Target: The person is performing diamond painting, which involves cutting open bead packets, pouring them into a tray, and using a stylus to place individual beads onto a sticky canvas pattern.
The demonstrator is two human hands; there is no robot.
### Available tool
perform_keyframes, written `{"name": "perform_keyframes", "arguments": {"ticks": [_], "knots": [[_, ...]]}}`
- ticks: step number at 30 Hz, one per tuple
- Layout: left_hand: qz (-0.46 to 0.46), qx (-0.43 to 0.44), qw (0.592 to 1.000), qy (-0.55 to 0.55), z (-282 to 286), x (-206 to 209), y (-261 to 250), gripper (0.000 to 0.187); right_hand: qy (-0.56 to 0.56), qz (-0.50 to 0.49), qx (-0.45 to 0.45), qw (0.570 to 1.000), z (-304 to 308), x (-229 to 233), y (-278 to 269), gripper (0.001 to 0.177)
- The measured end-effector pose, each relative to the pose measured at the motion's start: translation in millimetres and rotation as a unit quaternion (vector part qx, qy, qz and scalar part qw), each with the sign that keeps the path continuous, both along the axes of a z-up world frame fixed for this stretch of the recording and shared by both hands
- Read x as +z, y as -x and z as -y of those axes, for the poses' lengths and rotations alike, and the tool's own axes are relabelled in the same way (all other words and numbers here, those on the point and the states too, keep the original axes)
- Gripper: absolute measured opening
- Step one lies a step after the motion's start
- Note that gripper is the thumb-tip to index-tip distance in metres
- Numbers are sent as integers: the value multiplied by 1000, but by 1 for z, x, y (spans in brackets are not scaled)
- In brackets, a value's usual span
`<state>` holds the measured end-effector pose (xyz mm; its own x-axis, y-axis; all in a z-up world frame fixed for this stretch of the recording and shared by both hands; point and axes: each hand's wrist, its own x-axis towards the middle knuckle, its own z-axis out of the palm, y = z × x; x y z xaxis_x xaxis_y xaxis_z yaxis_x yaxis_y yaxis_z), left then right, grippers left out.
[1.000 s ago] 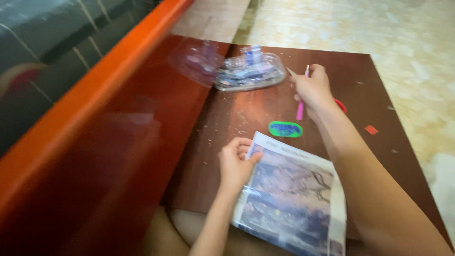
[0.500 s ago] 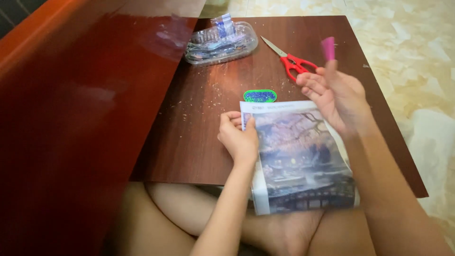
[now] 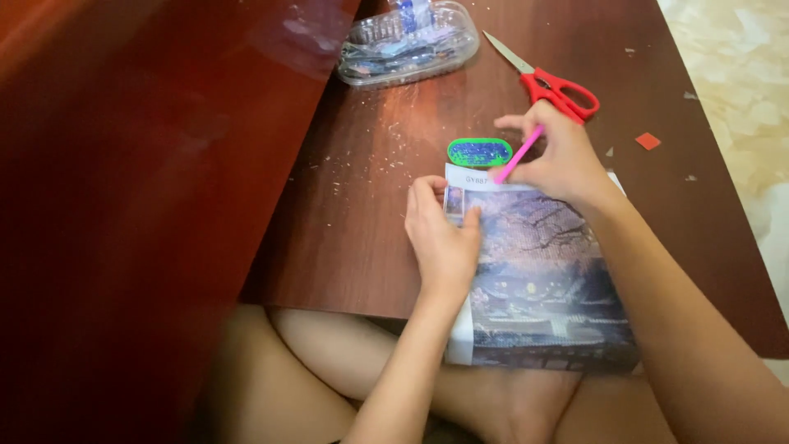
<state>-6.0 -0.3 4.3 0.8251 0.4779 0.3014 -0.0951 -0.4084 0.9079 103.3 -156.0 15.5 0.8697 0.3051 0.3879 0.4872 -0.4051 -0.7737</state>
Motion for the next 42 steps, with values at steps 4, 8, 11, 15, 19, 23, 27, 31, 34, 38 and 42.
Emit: {"name": "perform_keyframes", "arguments": {"ticks": [4,8,11,15,19,23,27,31,34,38,42], "knots": [[27,13,999,31,-2,0,1,58,15,-42,17,999,-7,5,-2,56],[16,-2,1000,17,-3,-5,0,47,7,10,43,999,-8,-2,-11,52],[14,-13,1000,-11,-3,-9,-1,37,-21,52,71,996,-24,9,-4,53],[36,-11,999,-29,-2,-8,0,34,-36,59,102,992,-33,21,2,55],[51,-12,998,-34,0,-9,0,34,-17,74,84,994,-32,22,5,57],[36,-7,999,-27,-4,-10,0,33,-42,45,96,993,-40,28,14,57],[30,-17,999,-14,-2,-6,2,32,-68,15,88,994,-39,41,24,57],[23,-11,1000,-13,-1,-7,0,32,-75,-22,95,992,-37,42,24,57],[52,-8,998,-28,-4,-9,2,34,-59,18,79,995,-37,39,24,55],[66,-30,995,-74,-1,-11,2,31,-24,-3,66,998,-34,41,30,57],[127,-72,958,-248,-1,-21,-4,23,-41,-5,63,997,-38,52,46,57]]}}
